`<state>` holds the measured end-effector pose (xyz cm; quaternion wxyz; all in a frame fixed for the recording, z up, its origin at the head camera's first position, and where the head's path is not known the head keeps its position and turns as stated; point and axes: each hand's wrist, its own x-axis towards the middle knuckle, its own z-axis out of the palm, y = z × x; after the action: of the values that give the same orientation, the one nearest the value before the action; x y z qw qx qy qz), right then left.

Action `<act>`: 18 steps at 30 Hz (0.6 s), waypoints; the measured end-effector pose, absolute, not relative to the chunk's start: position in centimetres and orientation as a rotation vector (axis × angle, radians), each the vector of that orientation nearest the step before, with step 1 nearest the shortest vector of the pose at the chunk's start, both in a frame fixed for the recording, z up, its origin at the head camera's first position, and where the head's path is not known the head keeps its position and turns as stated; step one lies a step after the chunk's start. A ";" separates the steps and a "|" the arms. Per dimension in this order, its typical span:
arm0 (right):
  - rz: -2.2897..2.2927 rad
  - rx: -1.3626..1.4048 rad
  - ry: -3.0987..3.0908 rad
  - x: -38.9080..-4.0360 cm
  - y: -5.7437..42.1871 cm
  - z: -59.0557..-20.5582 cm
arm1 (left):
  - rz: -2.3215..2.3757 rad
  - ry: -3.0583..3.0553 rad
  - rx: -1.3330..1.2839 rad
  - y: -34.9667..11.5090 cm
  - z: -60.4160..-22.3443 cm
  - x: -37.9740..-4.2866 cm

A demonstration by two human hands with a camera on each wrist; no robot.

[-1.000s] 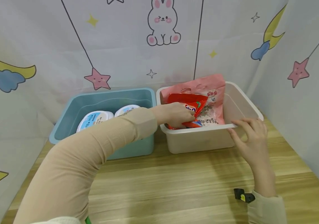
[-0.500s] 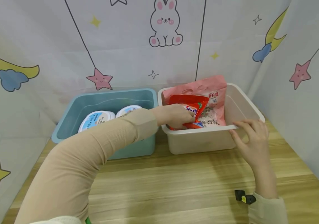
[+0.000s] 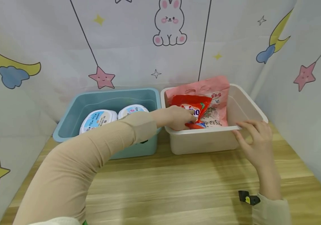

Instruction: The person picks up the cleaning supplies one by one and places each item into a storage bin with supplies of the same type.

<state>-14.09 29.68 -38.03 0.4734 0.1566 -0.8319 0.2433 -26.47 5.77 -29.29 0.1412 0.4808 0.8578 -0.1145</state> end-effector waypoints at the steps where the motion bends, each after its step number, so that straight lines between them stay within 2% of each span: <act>1: 0.586 0.388 -2.035 -14.1 29.8 -37.9 | -0.267 2.499 1.375 5.8 -29.2 -26.4; 7: 0.554 0.368 -2.103 -14.0 30.1 -37.3 | 0.047 2.563 1.336 6.2 -28.6 -25.8; 18: 0.458 0.334 -2.226 -14.0 29.9 -36.1 | 0.225 2.655 1.189 5.5 -27.7 -24.7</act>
<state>-13.98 29.94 -36.08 0.4101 0.1327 -0.8839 0.1818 -24.70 5.53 -27.67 0.1118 0.4049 0.9042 0.0767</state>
